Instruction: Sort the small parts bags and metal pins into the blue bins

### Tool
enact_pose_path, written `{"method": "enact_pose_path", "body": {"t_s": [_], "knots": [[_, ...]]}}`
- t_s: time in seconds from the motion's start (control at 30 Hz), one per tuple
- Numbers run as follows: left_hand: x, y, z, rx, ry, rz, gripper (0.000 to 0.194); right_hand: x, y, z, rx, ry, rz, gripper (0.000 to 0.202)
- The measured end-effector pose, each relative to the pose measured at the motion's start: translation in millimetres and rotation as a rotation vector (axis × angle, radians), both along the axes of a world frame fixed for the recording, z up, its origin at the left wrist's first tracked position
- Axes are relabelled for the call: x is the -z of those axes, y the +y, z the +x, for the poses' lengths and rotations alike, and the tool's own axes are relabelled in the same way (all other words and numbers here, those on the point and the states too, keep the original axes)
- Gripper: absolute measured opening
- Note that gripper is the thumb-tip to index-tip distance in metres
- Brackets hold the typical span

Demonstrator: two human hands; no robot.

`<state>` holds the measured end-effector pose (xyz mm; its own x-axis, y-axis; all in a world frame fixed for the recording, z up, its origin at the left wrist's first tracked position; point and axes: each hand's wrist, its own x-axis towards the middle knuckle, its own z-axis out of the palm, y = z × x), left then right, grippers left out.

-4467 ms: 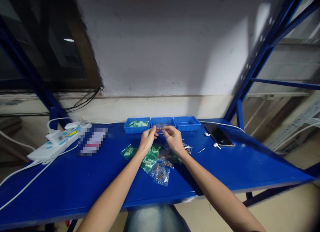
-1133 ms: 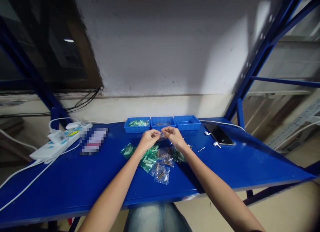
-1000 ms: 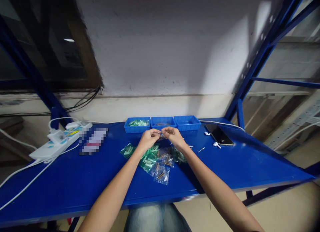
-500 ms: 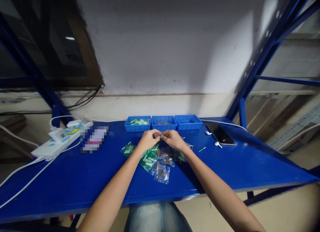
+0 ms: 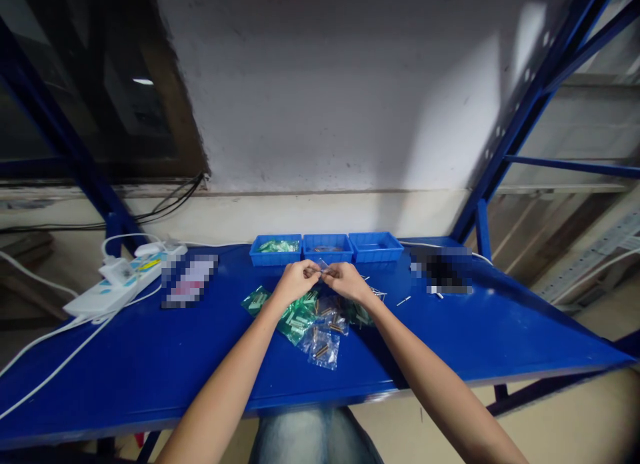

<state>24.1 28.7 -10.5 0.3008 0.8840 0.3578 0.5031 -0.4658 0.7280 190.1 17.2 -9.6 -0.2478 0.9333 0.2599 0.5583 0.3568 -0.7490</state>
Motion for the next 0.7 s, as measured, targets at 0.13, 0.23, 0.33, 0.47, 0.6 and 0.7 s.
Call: {"method": "enact_pose_path", "body": {"t_s": [0.13,0.23,0.33,0.47,0.6,0.7], "knots": [[-1.9,-0.9,-3.2,0.055,0.048,0.017,0.014,-1.3,-1.1,0.8,-0.020,-0.006,0.000,0.014],[-2.4,-0.4,-4.0,0.077,0.066,0.008,0.016,-2.6,-2.2,1.0,-0.025,0.002,-0.010,0.014],[-4.1,-1.4,-3.5,0.081,0.083,0.019,0.018,-3.4,-3.2,0.2,-0.021,0.010,-0.015,0.014],[-6.2,-3.4,-2.5,0.091,0.066,0.010,0.021,-3.3,-3.5,-1.0,-0.006,0.026,-0.004,0.015],[-3.5,-0.1,-1.9,0.081,-0.040,-0.061,0.031,-3.0,-2.5,-0.4,0.020,0.050,0.031,0.015],[0.6,4.9,-1.9,-0.042,-0.223,-0.201,0.032,-2.0,-0.8,1.3,0.066,0.068,0.109,0.015]]}}
